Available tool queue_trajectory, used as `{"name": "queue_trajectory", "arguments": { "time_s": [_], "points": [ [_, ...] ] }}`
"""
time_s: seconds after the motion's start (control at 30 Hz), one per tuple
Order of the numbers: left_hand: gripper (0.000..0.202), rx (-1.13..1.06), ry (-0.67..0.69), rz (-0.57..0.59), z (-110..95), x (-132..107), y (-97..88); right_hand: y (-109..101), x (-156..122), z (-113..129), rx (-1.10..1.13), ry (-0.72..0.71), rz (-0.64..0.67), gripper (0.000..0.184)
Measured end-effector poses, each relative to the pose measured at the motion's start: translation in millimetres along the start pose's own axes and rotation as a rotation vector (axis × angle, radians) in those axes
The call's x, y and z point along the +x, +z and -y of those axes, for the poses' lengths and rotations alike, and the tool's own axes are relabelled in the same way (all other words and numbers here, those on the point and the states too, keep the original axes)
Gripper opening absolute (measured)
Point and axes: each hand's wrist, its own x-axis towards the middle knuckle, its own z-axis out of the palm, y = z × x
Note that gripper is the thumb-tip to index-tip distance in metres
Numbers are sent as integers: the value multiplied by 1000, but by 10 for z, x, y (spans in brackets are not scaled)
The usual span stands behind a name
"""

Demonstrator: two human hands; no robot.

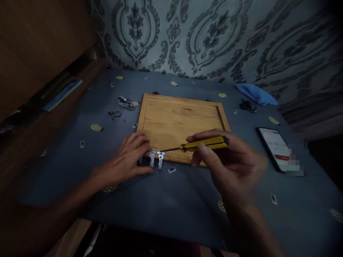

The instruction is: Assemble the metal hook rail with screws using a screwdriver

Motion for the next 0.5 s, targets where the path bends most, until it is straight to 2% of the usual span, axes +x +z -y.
{"name": "queue_trajectory", "arguments": {
  "time_s": [0.3,0.5],
  "points": [
    [54,54,22,-3,1,4,-10,11,-70,-129,88,21,-82,7],
    [54,124,57,4,-129,64,18,-17,-102,-153,84,26,-85,4]
  ]
}}
